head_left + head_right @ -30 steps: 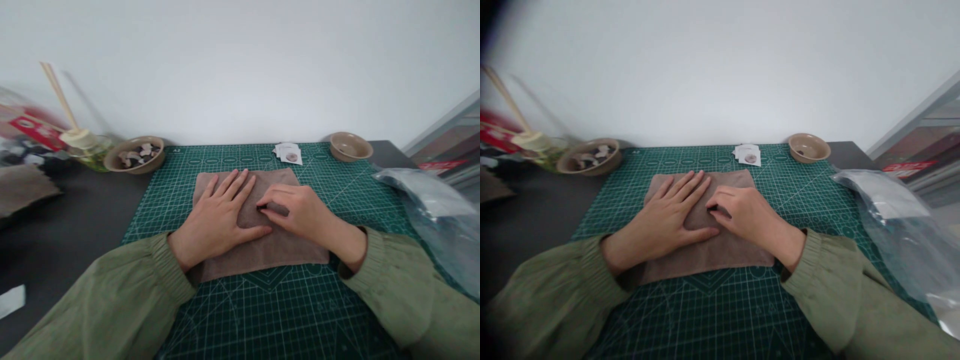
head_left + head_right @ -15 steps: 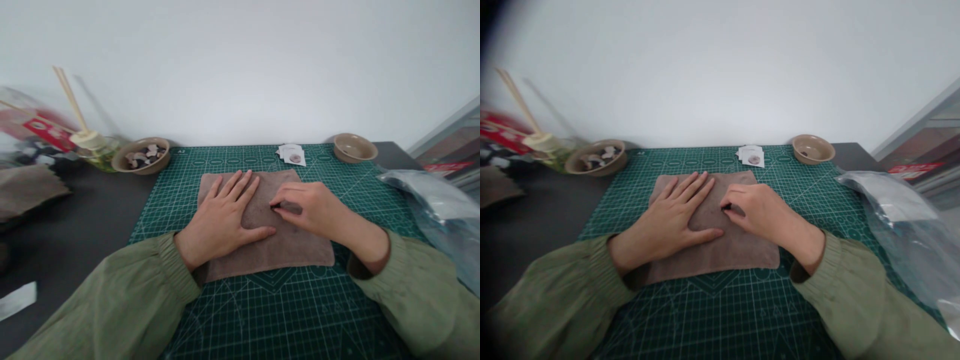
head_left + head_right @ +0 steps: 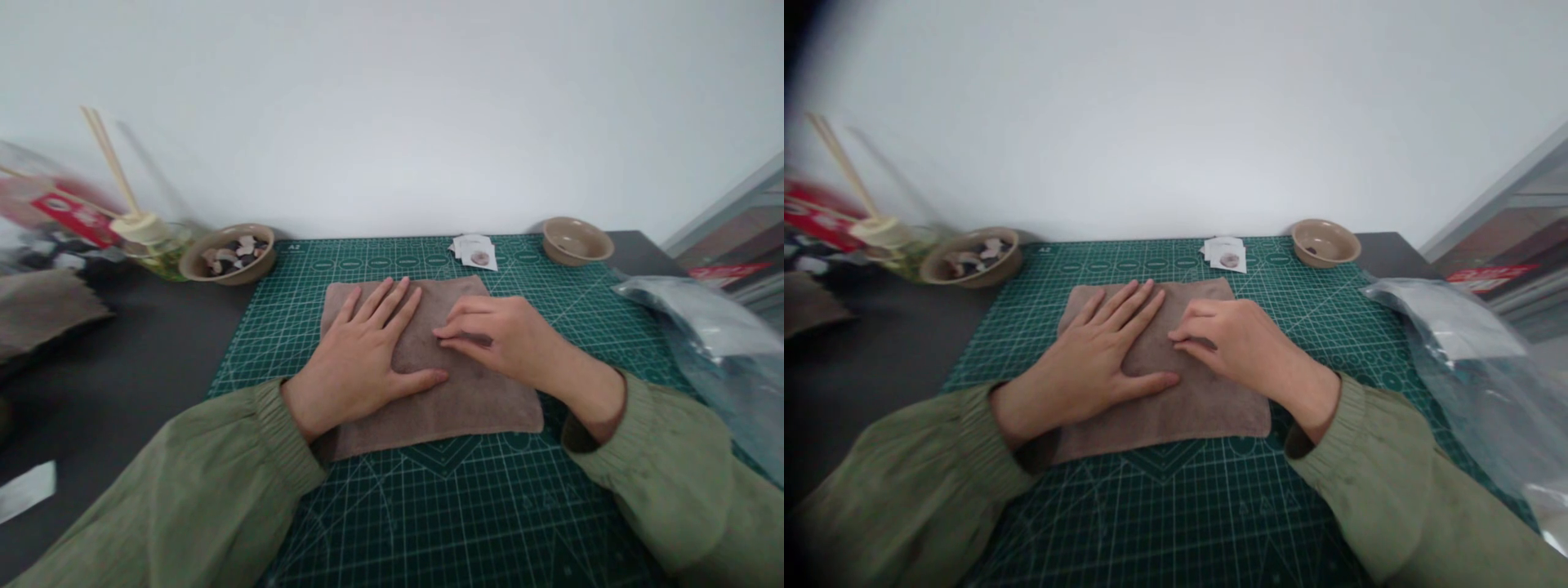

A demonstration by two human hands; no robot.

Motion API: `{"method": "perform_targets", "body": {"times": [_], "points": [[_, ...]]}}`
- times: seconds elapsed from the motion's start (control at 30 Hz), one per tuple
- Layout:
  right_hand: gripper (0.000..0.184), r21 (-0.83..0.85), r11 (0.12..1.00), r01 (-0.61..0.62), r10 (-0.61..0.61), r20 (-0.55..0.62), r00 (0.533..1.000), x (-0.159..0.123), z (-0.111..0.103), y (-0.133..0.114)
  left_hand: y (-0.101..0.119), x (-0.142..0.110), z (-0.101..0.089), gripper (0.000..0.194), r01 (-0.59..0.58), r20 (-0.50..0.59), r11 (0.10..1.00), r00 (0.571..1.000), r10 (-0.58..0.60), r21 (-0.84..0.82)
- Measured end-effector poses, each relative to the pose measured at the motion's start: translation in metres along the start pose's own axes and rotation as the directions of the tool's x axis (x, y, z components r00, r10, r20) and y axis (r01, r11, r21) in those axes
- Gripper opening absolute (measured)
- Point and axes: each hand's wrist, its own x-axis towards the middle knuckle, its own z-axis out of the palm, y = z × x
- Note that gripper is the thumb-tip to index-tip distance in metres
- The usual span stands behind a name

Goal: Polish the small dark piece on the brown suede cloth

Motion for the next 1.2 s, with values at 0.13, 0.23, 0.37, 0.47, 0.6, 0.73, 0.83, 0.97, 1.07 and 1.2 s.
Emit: {"method": "perform_targets", "body": {"times": [0.13, 0.23, 0.37, 0.47, 0.6, 0.73, 0.83, 0.97, 1.07, 1.2], "points": [[0.017, 0.014, 1.000, -0.007, 0.007, 0.008, 1.000, 0.000, -0.002, 0.000, -0.001, 0.000, 0.001, 0.112, -0.004, -0.002, 1.000, 1.000, 0.004, -0.007], [0.013, 0.034, 0.999, -0.023, 0.024, -0.019, 1.000, 0.000, -0.002, 0.001, -0.001, 0.000, 0.000, 0.111, -0.001, -0.003, 1.000, 1.000, 0.001, -0.012], [0.017, 0.024, 0.999, -0.032, 0.032, -0.001, 0.999, 0.000, -0.002, 0.001, -0.001, 0.000, 0.000, 0.111, -0.003, 0.000, 1.000, 1.000, 0.003, -0.014], [0.024, -0.017, 1.000, -0.010, 0.010, 0.012, 1.000, -0.001, -0.002, -0.003, -0.001, 0.001, 0.000, 0.111, -0.005, 0.001, 1.000, 1.000, 0.005, -0.012], [0.020, -0.033, 0.999, 0.008, -0.006, 0.059, 0.998, 0.001, 0.002, -0.010, -0.001, 0.000, 0.000, 0.111, -0.006, -0.012, 1.000, 1.000, 0.006, -0.012], [0.020, 0.013, 1.000, 0.012, -0.013, 0.050, 0.999, 0.002, 0.007, -0.006, 0.000, 0.000, 0.000, 0.110, -0.005, -0.012, 1.000, 1.000, 0.004, -0.015], [0.011, 0.002, 1.000, -0.019, 0.019, -0.006, 1.000, 0.002, 0.007, 0.000, 0.000, 0.000, -0.001, 0.111, 0.002, -0.010, 1.000, 1.000, -0.003, -0.016], [0.013, -0.027, 0.999, 0.025, -0.025, -0.007, 1.000, 0.000, 0.004, 0.004, 0.000, 0.000, 0.000, 0.112, 0.006, 0.001, 1.000, 1.000, -0.006, -0.006], [0.018, -0.024, 0.999, 0.024, -0.024, 0.013, 1.000, 0.000, 0.002, 0.002, -0.001, 0.000, -0.001, 0.112, 0.003, 0.005, 1.000, 1.000, -0.003, -0.011], [0.011, 0.021, 1.000, -0.002, 0.002, -0.016, 1.000, 0.001, 0.003, -0.001, 0.000, 0.000, -0.002, 0.112, 0.006, 0.002, 1.000, 1.000, -0.006, -0.015]]}}
